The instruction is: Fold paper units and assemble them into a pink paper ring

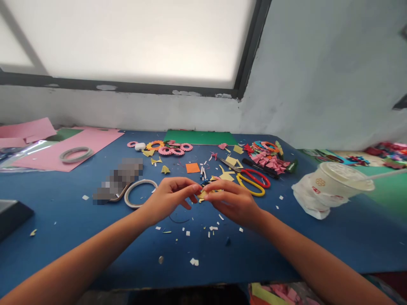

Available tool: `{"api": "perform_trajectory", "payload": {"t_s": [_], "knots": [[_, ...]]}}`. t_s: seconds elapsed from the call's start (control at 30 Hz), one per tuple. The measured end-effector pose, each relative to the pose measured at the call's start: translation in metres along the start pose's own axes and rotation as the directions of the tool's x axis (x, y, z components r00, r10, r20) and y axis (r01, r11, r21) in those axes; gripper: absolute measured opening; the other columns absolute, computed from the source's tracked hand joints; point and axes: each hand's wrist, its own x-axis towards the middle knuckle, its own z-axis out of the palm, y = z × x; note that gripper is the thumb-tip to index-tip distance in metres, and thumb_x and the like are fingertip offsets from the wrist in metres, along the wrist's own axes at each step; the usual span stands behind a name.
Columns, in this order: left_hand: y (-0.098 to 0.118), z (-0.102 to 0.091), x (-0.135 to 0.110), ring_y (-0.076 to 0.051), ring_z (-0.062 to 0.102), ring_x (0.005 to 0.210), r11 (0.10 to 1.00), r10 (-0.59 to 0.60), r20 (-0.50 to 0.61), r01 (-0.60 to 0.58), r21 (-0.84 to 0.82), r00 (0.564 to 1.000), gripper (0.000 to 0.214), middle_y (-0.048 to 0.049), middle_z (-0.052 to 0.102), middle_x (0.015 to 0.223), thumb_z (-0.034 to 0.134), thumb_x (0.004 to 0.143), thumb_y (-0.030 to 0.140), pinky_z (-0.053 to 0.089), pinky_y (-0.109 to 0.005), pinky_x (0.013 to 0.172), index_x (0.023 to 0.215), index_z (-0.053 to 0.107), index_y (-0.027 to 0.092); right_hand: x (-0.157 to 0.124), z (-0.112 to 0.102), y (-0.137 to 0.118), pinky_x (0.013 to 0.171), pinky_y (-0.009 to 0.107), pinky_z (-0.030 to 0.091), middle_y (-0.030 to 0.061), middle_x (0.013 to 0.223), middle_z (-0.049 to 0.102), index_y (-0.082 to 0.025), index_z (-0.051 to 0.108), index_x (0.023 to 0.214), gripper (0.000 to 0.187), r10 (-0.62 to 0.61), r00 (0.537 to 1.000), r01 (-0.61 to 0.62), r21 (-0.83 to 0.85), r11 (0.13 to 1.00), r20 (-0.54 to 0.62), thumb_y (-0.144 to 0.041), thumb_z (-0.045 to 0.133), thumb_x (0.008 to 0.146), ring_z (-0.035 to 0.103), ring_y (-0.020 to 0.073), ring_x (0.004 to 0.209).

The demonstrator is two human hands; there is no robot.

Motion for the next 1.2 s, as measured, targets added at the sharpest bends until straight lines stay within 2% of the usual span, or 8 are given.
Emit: {"api": "perform_trajectory", "payload": {"t_s": [0.17,0.33,0.5,0.67,0.87,1.0,1.13,1.2], "knots": [[0.003,0.000,-0.002,-0.013,0.061,0.069,0.996,-0.010,0.013,0.011,-0.083,1.000,0.018,-0.0019,0.064,0.069,0.061,0.077,0.033,0.051,-0.019,0.055,0.079,0.066,0.016,-0.002,-0.002,-0.002,0.091,0.037,0.047,0.0031,0.101,0.064,-0.025,0.061,0.092,0.021,-0.029,0.999,0.028,-0.038,0.999,-0.044,-0.009,0.054,0.081,0.063,0.0133,0.090],[0.004,0.000,-0.004,-0.013,0.059,0.068,1.000,0.010,0.050,-0.010,-0.016,0.999,0.017,-0.0019,0.064,0.072,0.066,0.073,0.031,0.052,-0.021,0.056,0.081,0.067,0.016,0.001,-0.003,-0.007,0.086,0.035,0.050,0.0039,0.100,0.063,-0.025,0.062,0.088,0.020,-0.018,0.996,0.015,-0.036,0.999,-0.086,-0.008,0.057,0.079,0.064,0.0140,0.088],[0.003,0.001,-0.003,-0.012,0.059,0.068,1.000,-0.025,0.125,0.025,0.006,0.992,0.021,-0.0018,0.065,0.074,0.068,0.070,0.032,0.053,-0.021,0.057,0.085,0.069,0.017,0.002,-0.003,-0.008,0.084,0.033,0.051,0.0032,0.099,0.062,-0.026,0.063,0.084,0.018,-0.029,0.995,0.027,-0.019,0.999,-0.094,-0.009,0.055,0.081,0.064,0.0132,0.084],[0.004,0.002,-0.004,-0.012,0.059,0.066,0.999,-0.039,0.127,0.041,-0.010,0.991,0.019,-0.0012,0.063,0.069,0.066,0.072,0.032,0.054,-0.020,0.053,0.082,0.069,0.016,0.001,-0.001,-0.006,0.079,0.032,0.051,0.0031,0.098,0.062,-0.025,0.064,0.078,0.016,0.021,0.994,-0.015,0.054,0.998,-0.104,-0.011,0.057,0.080,0.064,0.0124,0.079],[0.002,0.004,-0.006,-0.013,0.059,0.068,1.000,-0.026,0.119,0.025,0.013,0.993,0.022,-0.0024,0.065,0.075,0.067,0.071,0.032,0.055,-0.020,0.053,0.087,0.069,0.017,0.006,-0.003,-0.007,0.071,0.025,0.052,0.0026,0.085,0.066,-0.023,0.063,0.086,0.017,-0.004,0.998,0.012,0.139,0.990,-0.063,-0.010,0.052,0.083,0.064,0.0113,0.075],[0.000,0.004,-0.006,-0.013,0.059,0.066,0.998,0.000,0.050,-0.003,0.062,0.999,0.021,-0.0027,0.065,0.072,0.065,0.072,0.034,0.054,-0.021,0.053,0.084,0.071,0.017,0.006,-0.001,-0.010,0.071,0.027,0.053,0.0044,0.088,0.068,-0.023,0.063,0.093,0.022,0.060,0.996,-0.047,0.164,0.985,-0.073,-0.009,0.049,0.081,0.065,0.0139,0.081],[-0.002,0.010,-0.006,-0.013,0.060,0.064,0.990,0.039,-0.034,-0.034,0.138,0.999,0.022,-0.0027,0.067,0.074,0.065,0.073,0.034,0.053,-0.021,0.055,0.085,0.070,0.017,0.007,0.004,-0.013,0.077,0.032,0.052,0.0044,0.086,0.069,-0.022,0.065,0.089,0.012,0.194,0.975,-0.172,0.191,0.966,-0.104,-0.018,0.060,0.078,0.065,0.0154,0.077],[-0.001,0.009,-0.005,-0.012,0.060,0.062,0.984,0.056,-0.032,-0.050,0.173,0.998,0.028,-0.0023,0.068,0.074,0.063,0.074,0.035,0.051,-0.021,0.055,0.095,0.066,0.017,0.008,0.008,-0.014,0.079,0.034,0.051,0.0028,0.080,0.069,-0.022,0.065,0.082,0.005,0.276,0.953,-0.243,0.228,0.943,-0.125,-0.019,0.062,0.078,0.065,0.0151,0.073]]}}
